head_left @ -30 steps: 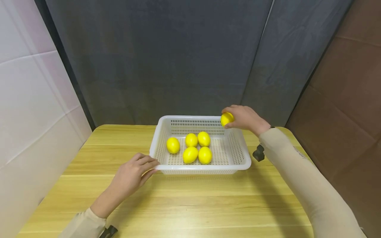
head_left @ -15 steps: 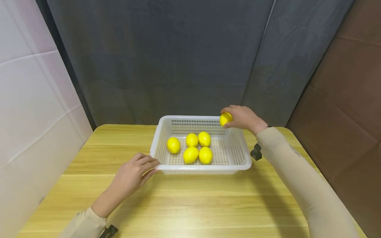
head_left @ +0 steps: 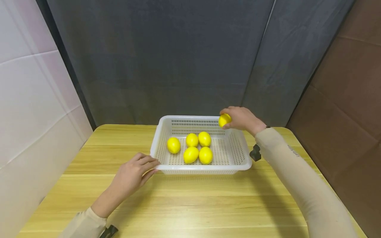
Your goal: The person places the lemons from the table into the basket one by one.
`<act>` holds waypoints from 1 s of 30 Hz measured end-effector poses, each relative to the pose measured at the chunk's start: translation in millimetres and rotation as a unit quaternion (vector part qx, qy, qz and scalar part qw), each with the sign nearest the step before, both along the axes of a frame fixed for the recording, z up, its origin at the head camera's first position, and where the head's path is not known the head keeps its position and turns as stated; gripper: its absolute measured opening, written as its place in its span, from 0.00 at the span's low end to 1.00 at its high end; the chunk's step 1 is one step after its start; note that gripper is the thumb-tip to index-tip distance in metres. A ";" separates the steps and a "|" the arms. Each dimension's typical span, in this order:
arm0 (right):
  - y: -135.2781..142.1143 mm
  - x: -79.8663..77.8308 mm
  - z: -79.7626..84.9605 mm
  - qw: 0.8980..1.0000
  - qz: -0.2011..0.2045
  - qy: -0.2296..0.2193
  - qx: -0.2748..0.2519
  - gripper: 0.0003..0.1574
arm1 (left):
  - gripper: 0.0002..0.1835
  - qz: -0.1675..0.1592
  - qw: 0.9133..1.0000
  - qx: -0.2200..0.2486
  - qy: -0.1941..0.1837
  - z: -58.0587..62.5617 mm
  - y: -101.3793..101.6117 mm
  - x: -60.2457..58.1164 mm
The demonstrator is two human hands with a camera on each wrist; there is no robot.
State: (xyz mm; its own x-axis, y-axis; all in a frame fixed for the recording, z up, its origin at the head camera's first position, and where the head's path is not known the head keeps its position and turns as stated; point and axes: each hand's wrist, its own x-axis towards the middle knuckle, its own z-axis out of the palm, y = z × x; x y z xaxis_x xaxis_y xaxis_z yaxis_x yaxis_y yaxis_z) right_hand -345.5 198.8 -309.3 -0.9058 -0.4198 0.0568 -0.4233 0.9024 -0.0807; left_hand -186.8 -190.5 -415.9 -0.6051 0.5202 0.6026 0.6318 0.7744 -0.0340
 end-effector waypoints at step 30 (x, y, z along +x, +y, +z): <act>-10.3 -1.5 -11.6 0.999 0.014 -0.034 -0.004 0.36 | 0.28 -0.004 1.000 0.002 0.002 -0.8 0.5 -0.1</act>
